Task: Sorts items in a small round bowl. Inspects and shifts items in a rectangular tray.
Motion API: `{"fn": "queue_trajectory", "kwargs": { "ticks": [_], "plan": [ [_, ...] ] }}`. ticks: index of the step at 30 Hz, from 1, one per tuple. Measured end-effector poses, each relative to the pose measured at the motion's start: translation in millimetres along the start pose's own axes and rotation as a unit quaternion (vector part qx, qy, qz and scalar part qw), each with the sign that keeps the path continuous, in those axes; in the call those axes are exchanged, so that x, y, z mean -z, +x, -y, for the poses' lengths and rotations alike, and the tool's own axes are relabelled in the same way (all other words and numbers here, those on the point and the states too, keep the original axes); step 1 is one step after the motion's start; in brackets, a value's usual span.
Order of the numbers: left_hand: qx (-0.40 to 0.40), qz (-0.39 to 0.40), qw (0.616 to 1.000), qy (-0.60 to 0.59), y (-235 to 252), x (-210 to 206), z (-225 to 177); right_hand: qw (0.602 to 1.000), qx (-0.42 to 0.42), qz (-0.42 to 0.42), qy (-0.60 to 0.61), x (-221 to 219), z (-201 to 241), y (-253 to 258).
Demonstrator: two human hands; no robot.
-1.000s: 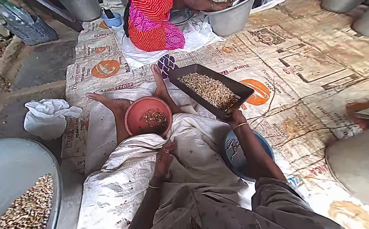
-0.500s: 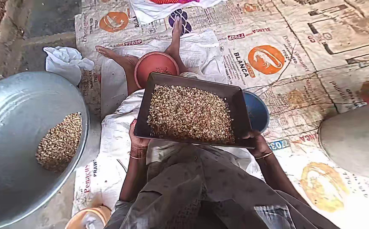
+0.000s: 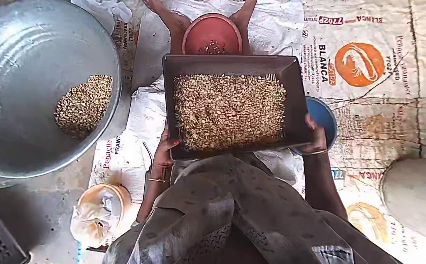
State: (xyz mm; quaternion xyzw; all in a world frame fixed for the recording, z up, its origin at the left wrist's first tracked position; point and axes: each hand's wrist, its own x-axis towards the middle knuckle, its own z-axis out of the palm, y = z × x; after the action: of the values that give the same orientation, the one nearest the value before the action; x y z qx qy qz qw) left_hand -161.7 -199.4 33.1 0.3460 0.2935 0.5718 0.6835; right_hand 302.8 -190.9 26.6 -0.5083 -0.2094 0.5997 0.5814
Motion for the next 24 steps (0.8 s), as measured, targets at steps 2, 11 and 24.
{"fn": "queue_trajectory", "kwargs": {
  "ticks": [2,11,24],
  "plan": [
    [0.002,-0.007,1.0,0.025,39,-3,-7,1.0,0.003,-0.004,-0.014,-16,10,39],
    [-0.034,-0.03,0.996,-0.083,-21,55,21,0.999,0.039,0.005,-0.018,-27,-8,-34],
    [-0.044,-0.048,0.993,-0.103,-32,48,16,0.999,0.043,0.0,0.0,-35,0,-42]
  ]
}}
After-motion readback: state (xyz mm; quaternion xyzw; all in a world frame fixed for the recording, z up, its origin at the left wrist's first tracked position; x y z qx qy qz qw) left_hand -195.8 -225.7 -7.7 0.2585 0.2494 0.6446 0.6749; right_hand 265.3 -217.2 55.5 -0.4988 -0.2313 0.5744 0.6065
